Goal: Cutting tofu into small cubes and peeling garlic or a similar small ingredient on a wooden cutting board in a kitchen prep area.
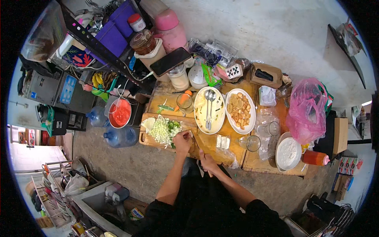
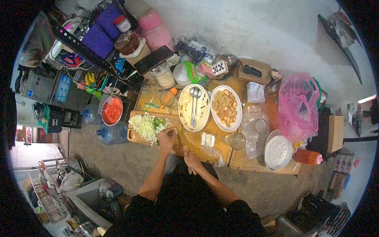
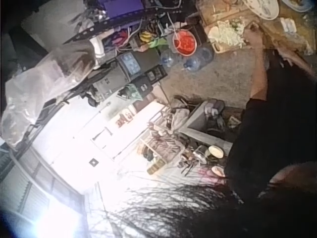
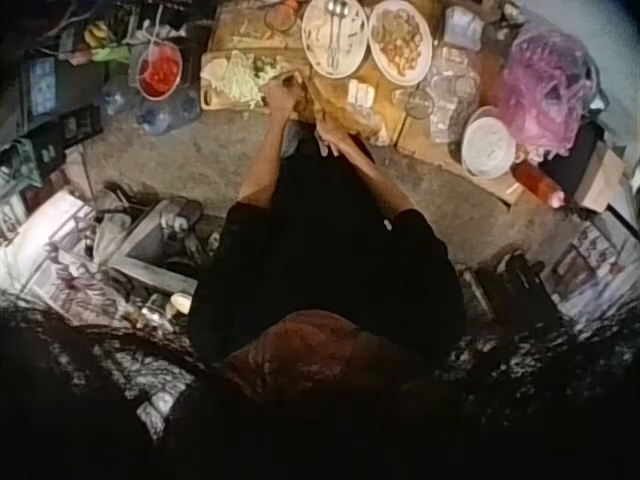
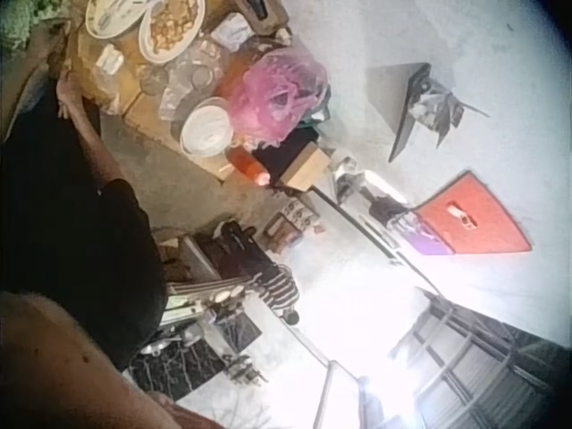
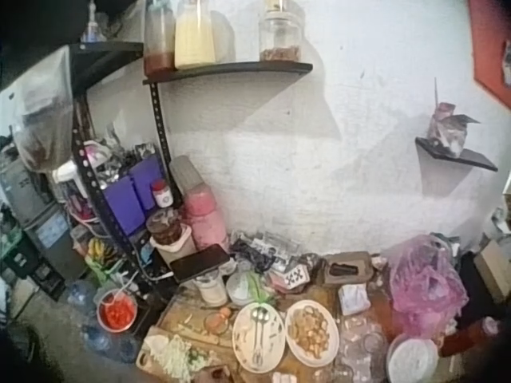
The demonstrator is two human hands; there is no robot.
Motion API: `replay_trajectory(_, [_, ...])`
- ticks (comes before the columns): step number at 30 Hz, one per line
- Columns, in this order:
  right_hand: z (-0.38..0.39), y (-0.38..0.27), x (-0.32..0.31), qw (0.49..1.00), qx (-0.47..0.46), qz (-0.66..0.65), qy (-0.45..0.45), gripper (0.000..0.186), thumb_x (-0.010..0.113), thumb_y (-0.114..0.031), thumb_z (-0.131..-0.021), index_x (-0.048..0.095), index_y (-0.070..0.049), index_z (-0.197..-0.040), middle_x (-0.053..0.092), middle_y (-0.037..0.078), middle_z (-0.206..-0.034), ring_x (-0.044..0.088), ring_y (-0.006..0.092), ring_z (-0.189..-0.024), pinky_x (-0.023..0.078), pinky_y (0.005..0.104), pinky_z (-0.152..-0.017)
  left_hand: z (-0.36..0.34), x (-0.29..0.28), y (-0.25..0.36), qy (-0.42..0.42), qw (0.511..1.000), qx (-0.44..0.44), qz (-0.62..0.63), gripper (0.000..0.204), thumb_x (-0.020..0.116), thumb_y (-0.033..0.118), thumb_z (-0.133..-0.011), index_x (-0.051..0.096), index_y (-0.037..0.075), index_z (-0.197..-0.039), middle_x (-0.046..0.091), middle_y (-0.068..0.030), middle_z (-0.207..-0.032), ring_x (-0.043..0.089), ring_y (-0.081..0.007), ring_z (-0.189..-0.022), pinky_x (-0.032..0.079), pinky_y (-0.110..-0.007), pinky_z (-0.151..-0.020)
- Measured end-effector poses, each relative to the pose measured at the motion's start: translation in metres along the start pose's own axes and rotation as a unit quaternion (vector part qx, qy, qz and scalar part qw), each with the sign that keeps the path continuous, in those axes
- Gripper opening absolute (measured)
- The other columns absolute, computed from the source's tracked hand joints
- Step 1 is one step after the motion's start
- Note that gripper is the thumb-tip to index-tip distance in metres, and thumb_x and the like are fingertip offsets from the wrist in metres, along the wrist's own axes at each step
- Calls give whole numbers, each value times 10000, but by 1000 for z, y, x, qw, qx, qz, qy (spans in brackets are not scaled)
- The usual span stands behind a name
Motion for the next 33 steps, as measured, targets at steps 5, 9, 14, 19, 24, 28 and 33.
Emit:
replay_trajectory(5, [-12,13,1,999,-33,-11,31,629,260,-563,-871,407,-19,-590,402,61,-470,401,158,-325,354,293,-309,-2,2,6,4,1000,13,-3,221,593,-10,-659,645,-15,-873,618,-154,-676,612,-213,-587,483,-281,-558])
replay_trajectory(9, [0,-11,-1,998,-5,-52,28,614,280,-583,-857,392,-34,-607,414,64,-494,405,151,-341,344,288,-308,-1,-4,4,11,999,19,-26,234,605,-7,-651,649,-7,-881,616,-161,-678,615,-220,-590,485,-285,-556])
replay_trajectory(14, [-4,-6,-2,995,65,-69,24,562,303,-560,-859,421,-11,-891,454,95,-549,452,203,-396,386,324,-377,-2,-1,7,5,1000,-2,-29,240,607,-9,-647,658,14,-881,615,-163,-679,614,-230,-591,488,-289,-571])
replay_trajectory(19, [-3,-12,-7,959,170,-217,-61,558,361,-635,-807,365,-92,-679,327,-8,-482,331,106,-342,289,260,-304,-2,-1,8,-2,999,0,-52,260,609,-10,-641,661,31,-892,612,-162,-676,609,-243,-595,486,-300,-586])
replay_trajectory(24, [-1,-17,-9,972,155,-167,-53,591,355,-684,-774,343,-109,-637,304,-20,-463,292,93,-319,236,239,-290,2,2,7,8,997,2,-80,253,591,-19,-656,661,29,-893,595,-175,-663,585,-261,-572,467,-326,-558])
replay_trajectory(28, [1,-21,-4,979,135,-149,-29,616,320,-679,-788,343,-99,-583,324,-3,-448,305,106,-302,245,248,-283,0,4,3,28,996,37,-78,247,589,-18,-661,659,22,-895,586,-174,-654,575,-261,-566,462,-326,-550])
replay_trajectory(33, [4,-22,-4,991,89,-97,8,664,256,-642,-829,346,-74,-498,343,30,-405,341,138,-286,283,279,-282,3,3,6,25,997,25,-68,254,589,-25,-659,653,8,-903,575,-169,-642,555,-261,-547,453,-310,-543])
Point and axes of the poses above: each hand's wrist, its own z-axis away from the middle knuckle, its own x-axis out of the palm, y = z × x, the point moved 1 cm from there along -z, towards the middle knuckle
